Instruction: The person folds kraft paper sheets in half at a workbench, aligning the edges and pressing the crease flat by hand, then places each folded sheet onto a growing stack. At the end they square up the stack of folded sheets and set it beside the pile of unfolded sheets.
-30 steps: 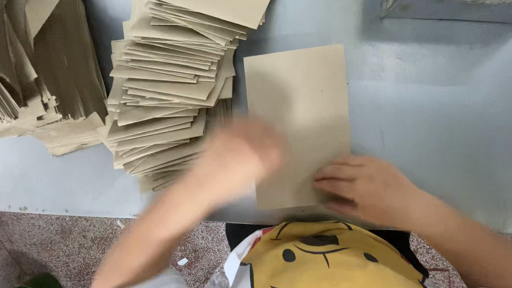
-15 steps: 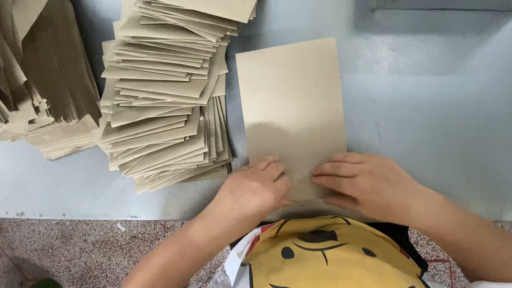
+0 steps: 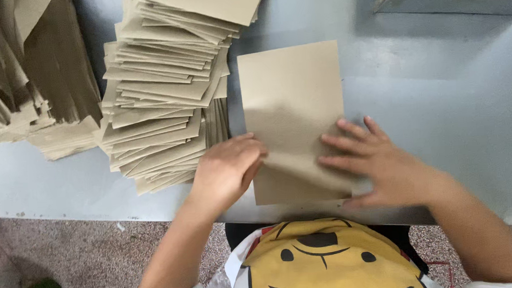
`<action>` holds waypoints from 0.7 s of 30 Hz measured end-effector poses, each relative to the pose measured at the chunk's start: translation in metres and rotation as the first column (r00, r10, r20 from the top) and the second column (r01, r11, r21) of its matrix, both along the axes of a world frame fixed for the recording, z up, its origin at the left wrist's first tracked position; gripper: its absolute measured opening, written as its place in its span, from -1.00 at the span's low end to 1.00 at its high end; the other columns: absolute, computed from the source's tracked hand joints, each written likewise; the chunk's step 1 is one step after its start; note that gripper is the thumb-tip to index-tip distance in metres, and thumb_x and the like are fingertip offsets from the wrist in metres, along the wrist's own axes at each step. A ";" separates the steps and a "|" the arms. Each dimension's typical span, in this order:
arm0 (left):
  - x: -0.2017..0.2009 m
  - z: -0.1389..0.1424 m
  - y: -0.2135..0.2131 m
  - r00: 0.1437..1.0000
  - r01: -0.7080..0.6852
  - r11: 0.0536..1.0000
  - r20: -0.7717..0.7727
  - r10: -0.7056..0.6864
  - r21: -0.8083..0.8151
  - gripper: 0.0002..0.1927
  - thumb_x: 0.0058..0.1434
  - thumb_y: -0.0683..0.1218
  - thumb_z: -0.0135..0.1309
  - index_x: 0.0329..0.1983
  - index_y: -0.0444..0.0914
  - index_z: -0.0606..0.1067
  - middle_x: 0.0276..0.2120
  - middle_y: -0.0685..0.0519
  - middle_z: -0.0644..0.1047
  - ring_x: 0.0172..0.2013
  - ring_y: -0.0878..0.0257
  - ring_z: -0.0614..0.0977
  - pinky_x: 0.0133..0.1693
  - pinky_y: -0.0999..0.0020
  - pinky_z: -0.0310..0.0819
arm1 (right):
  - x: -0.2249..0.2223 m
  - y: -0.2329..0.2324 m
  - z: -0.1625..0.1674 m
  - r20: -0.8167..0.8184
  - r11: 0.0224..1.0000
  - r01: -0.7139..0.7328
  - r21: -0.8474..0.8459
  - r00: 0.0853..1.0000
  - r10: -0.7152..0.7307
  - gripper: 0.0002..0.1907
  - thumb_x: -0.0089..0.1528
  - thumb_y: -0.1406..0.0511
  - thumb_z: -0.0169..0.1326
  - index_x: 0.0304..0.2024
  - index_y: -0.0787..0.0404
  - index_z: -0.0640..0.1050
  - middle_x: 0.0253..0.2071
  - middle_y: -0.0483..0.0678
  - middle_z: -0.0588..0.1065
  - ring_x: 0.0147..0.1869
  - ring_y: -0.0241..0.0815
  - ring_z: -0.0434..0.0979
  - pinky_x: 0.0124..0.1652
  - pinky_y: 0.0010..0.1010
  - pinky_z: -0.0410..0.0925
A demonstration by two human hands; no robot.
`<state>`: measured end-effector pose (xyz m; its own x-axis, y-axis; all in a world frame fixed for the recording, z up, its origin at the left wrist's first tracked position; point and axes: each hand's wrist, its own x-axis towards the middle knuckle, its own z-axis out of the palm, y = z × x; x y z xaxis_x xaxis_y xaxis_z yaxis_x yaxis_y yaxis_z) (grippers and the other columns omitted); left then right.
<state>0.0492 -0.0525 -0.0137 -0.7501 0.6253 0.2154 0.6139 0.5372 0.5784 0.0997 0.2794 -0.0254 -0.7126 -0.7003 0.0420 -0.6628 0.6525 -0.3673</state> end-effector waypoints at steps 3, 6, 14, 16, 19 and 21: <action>-0.004 -0.007 0.014 0.948 -0.306 0.948 0.065 0.312 -0.085 -0.89 0.36 -0.04 0.20 -0.09 -0.10 0.58 -0.36 0.01 0.65 -0.32 0.04 0.69 -0.25 0.13 0.57 | -0.009 0.005 -0.014 0.214 0.883 0.266 -0.387 0.957 -0.194 -0.38 0.08 0.14 0.32 0.17 0.06 0.48 0.37 0.20 0.32 0.46 0.14 0.30 0.33 -0.10 0.25; -0.020 -0.011 0.030 0.884 -0.458 0.889 0.121 0.452 0.020 -0.40 0.29 -0.03 0.20 0.38 -0.24 0.38 -0.39 -0.01 0.63 -0.44 0.04 0.67 -0.39 0.12 0.54 | -0.019 -0.004 -0.024 0.328 0.766 0.579 -0.279 0.807 -0.491 -0.66 0.31 0.28 0.28 0.11 0.00 0.51 -0.01 0.04 0.58 0.09 -0.07 0.55 0.10 -0.26 0.43; -0.048 -0.024 0.048 0.866 -0.498 0.867 -0.026 0.499 0.021 -0.76 0.41 -0.04 0.12 0.13 -0.01 0.54 -0.25 0.00 0.63 -0.33 -0.02 0.66 -0.31 0.10 0.55 | -0.044 -0.032 -0.018 0.454 0.533 0.773 -0.343 0.633 -0.627 -0.16 0.35 0.29 0.19 0.54 0.22 0.03 -0.39 -0.09 0.47 -0.33 -0.32 0.47 -0.23 -0.47 0.42; -0.051 -0.025 0.050 0.864 -0.503 0.864 0.019 0.503 -0.007 -0.82 0.43 -0.02 0.11 0.07 0.00 0.57 -0.25 0.02 0.63 -0.31 -0.01 0.67 -0.28 0.10 0.55 | -0.047 -0.035 -0.014 0.429 0.541 0.779 -0.317 0.627 -0.651 -0.19 0.35 0.29 0.19 0.53 0.22 0.07 -0.40 -0.09 0.47 -0.35 -0.32 0.47 -0.26 -0.46 0.41; -0.055 -0.018 0.050 0.862 -0.497 0.864 0.071 0.502 -0.078 -0.75 0.37 0.04 0.14 0.07 -0.05 0.59 -0.22 -0.01 0.62 -0.30 -0.03 0.67 -0.28 0.09 0.55 | -0.051 -0.039 -0.007 0.434 0.537 0.798 -0.274 0.601 -0.672 -0.26 0.34 0.27 0.19 0.48 0.21 0.17 -0.41 -0.10 0.46 -0.36 -0.27 0.46 -0.28 -0.41 0.40; -0.055 -0.008 0.049 0.875 -0.454 0.877 0.108 0.472 -0.156 -0.58 0.24 0.13 0.24 0.10 -0.11 0.56 -0.20 -0.06 0.60 -0.34 -0.06 0.66 -0.32 0.05 0.53 | -0.053 -0.040 -0.001 0.446 0.531 0.830 -0.174 0.547 -0.709 -0.32 0.29 0.24 0.20 0.42 0.19 0.29 -0.40 -0.11 0.44 -0.35 -0.20 0.47 -0.26 -0.34 0.41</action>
